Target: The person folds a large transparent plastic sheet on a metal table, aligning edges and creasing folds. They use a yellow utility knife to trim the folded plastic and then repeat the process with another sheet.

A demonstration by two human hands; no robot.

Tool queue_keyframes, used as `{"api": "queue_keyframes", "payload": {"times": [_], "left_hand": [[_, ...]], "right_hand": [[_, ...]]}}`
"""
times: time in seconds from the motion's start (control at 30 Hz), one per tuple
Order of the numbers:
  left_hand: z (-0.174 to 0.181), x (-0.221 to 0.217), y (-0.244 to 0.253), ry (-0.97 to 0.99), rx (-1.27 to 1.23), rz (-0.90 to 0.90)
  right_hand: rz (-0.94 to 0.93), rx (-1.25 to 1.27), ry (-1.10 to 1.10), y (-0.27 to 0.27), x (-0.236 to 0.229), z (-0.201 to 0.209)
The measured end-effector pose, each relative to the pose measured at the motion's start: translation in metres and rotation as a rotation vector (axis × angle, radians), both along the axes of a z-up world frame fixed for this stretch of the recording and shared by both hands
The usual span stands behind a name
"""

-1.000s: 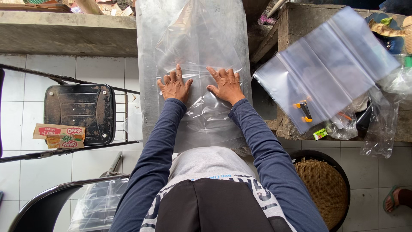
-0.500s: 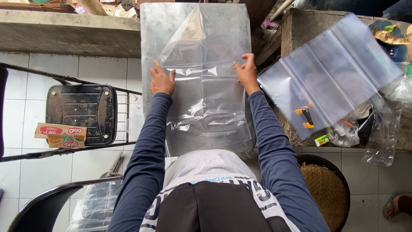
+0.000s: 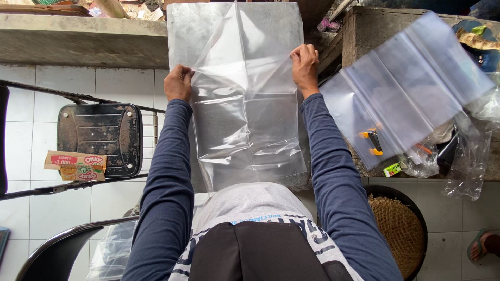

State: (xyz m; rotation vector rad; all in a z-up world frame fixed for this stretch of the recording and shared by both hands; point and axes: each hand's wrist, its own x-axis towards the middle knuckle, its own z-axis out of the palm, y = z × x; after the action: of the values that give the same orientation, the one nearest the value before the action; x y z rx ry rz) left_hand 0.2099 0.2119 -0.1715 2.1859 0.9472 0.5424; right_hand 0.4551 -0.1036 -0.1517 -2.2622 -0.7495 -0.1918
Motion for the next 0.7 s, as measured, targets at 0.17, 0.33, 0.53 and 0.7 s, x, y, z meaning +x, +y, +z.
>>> {"api": "queue_keyframes", "payload": {"times": [0.17,0.33,0.53,0.7], "left_hand": [[-0.005,-0.001,0.000,-0.064,-0.052,0.035],[-0.007,-0.002,0.006,-0.184,-0.147,-0.070],[0.029,-0.010,0.025,-0.441,-0.380,-0.153],[0.093,-0.019,0.034,-0.702,-0.517,-0.285]], "right_hand": [[0.124,0.202,0.167,-0.005,-0.005,-0.011],[0.192,0.178,0.470,-0.011,-0.006,-0.010],[0.292,0.478,0.423,-0.022,-0.001,0.042],[0.536,0.768,0.686,-0.032,-0.016,0.124]]}}
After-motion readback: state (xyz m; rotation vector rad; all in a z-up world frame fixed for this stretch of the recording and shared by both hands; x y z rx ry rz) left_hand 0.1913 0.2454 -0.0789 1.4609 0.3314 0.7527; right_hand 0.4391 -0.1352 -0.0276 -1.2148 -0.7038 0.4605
